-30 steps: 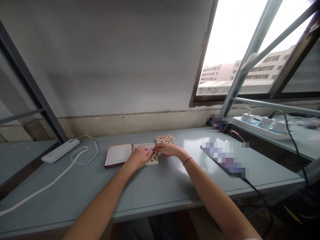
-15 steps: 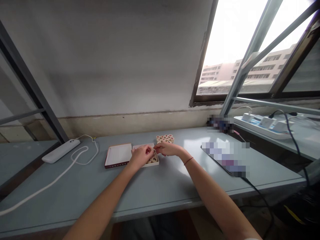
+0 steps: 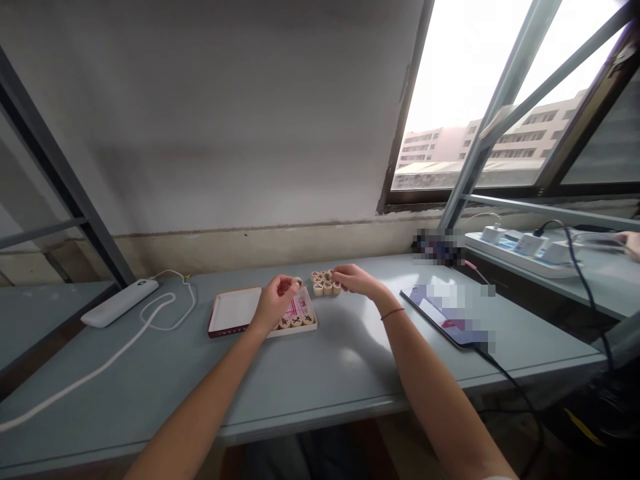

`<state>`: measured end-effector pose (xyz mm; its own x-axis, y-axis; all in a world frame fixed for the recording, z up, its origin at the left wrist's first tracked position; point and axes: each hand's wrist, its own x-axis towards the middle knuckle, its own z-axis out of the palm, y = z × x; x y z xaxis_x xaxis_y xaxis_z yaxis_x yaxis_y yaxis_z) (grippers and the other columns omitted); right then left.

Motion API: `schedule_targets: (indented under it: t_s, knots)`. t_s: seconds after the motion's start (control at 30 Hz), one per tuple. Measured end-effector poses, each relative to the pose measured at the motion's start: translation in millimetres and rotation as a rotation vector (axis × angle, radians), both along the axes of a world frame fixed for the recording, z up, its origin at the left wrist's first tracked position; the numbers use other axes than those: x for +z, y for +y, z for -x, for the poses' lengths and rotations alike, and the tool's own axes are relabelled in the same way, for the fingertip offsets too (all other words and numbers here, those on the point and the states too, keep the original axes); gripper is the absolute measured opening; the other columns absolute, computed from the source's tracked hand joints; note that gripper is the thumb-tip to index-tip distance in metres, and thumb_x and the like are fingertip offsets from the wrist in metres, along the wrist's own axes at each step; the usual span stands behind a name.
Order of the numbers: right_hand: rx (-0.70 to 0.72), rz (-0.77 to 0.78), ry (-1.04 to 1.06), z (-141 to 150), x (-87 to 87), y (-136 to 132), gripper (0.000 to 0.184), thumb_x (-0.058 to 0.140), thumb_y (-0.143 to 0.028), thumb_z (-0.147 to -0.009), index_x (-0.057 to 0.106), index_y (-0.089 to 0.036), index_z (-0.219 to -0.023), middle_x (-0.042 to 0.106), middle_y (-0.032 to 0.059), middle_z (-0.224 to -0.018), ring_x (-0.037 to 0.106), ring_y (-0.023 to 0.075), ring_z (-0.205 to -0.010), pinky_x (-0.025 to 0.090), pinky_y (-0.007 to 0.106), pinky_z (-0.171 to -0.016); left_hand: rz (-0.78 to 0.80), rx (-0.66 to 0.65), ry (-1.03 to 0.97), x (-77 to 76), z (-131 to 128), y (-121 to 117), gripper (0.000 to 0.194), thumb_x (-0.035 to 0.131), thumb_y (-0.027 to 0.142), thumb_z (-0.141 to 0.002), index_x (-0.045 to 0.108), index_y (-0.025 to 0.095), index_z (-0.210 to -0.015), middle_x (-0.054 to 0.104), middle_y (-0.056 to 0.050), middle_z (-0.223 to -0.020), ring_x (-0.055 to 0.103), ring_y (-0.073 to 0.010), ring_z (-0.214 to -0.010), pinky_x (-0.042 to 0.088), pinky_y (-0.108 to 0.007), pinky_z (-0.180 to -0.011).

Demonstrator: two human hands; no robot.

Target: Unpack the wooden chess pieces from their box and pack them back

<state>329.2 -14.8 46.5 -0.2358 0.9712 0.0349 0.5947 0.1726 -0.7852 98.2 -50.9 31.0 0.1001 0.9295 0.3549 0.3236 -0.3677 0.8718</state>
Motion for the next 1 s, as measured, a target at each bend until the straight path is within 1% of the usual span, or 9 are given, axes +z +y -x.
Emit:
schedule_targets:
  t_s: [0.17, 0.3, 0.4, 0.5, 0.57, 0.67, 0.77, 0.9, 1.0]
  knots:
    - [-0.213, 0.181, -0.174, -36, -5.5, 6, 0.020, 0.049, -0.031, -0.072, 0.047, -0.016, -0.059, 0.046, 0.0000, -0.052, 0.038, 0.0082, -0.043, 0.026, 0.022, -0.041, 0.024, -0.015, -0.046, -1.9, 4, 3, 0.030, 0.054, 0.038, -0.079, 0.059, 0.020, -0.103, 0.065, -0.006, -0.099, 0.063, -0.0157, -0.081, 0.050, -0.029, -0.075]
    - [-0.200, 0.298, -0.205, -41, -15.9, 10, 0.021, 0.050, -0.030, -0.072, 0.044, -0.017, -0.057, 0.040, -0.0029, -0.048, 0.033, 0.0067, -0.040, 0.024, 0.022, -0.040, 0.057, 0.012, -0.021, -2.4, 3, 2, 0.034, 0.059, 0.029, -0.075, 0.059, 0.020, -0.107, 0.062, -0.006, -0.106, 0.060, -0.0150, -0.082, 0.050, -0.026, -0.069]
    - [-0.183, 0.317, -0.246, -39, -19.1, 13, 0.020, 0.052, -0.030, -0.072, 0.047, -0.017, -0.058, 0.035, -0.0046, -0.045, 0.031, 0.0068, -0.040, 0.022, 0.022, -0.041, 0.035, 0.009, 0.013, -2.9, 3, 1, 0.034, 0.059, 0.027, -0.075, 0.058, 0.020, -0.109, 0.061, -0.007, -0.106, 0.060, -0.0140, -0.082, 0.050, -0.025, -0.071]
    - [-0.219, 0.223, -0.342, -34, -13.0, 10, 0.023, 0.055, -0.033, -0.072, 0.050, -0.016, -0.058, 0.036, -0.0044, -0.046, 0.032, 0.0071, -0.043, 0.021, 0.022, -0.042, -0.046, -0.011, 0.132, -3.4, 1, -1, 0.033, 0.057, 0.030, -0.078, 0.057, 0.020, -0.110, 0.062, -0.006, -0.105, 0.060, -0.0140, -0.081, 0.049, -0.026, -0.073]
    - [-0.161, 0.123, -0.286, -25, -5.3, 5, 0.028, 0.053, -0.039, -0.075, 0.050, -0.016, -0.060, 0.036, -0.0045, -0.048, 0.030, 0.0069, -0.044, 0.021, 0.022, -0.042, -0.129, -0.036, 0.254, -3.3, 0, -3, 0.032, 0.056, 0.033, -0.081, 0.057, 0.021, -0.110, 0.062, -0.004, -0.104, 0.060, -0.0152, -0.084, 0.048, -0.028, -0.077]
    - [0.126, 0.081, -0.024, -2, 7.4, -9, 0.035, 0.046, -0.049, -0.079, 0.051, -0.016, -0.067, 0.041, -0.0039, -0.055, 0.032, 0.0066, -0.047, 0.024, 0.021, -0.044, -0.233, -0.082, 0.389, -2.1, -2, -8, 0.030, 0.053, 0.036, -0.084, 0.058, 0.024, -0.110, 0.061, -0.003, -0.105, 0.059, -0.0171, -0.092, 0.045, -0.030, -0.084]
    - [0.364, 0.070, 0.083, 23, 16.6, -23, 0.036, 0.048, -0.049, -0.079, 0.048, -0.016, -0.063, 0.041, -0.0044, -0.054, 0.033, 0.0066, -0.048, 0.026, 0.020, -0.046, -0.275, -0.108, 0.418, -0.6, -4, -11, 0.029, 0.053, 0.036, -0.085, 0.057, 0.025, -0.111, 0.059, -0.002, -0.106, 0.058, -0.0172, -0.095, 0.044, -0.028, -0.086]
    - [0.402, 0.072, 0.123, 38, 19.0, -29, 0.031, 0.049, -0.041, -0.079, 0.046, -0.017, -0.059, 0.038, -0.0057, -0.050, 0.032, 0.0063, -0.047, 0.025, 0.020, -0.046, -0.288, -0.122, 0.433, -0.8, -4, -10, 0.029, 0.053, 0.037, -0.085, 0.057, 0.025, -0.111, 0.059, -0.001, -0.105, 0.058, -0.0165, -0.094, 0.044, -0.027, -0.085]
    - [0.321, 0.100, 0.142, 28, 13.0, -21, 0.029, 0.049, -0.039, -0.077, 0.045, -0.017, -0.058, 0.040, -0.0049, -0.051, 0.033, 0.0062, -0.047, 0.026, 0.020, -0.045, -0.289, -0.117, 0.447, -3.4, -3, -8, 0.032, 0.052, 0.038, -0.085, 0.054, 0.024, -0.115, 0.058, -0.002, -0.104, 0.056, -0.0170, -0.096, 0.044, -0.029, -0.087]
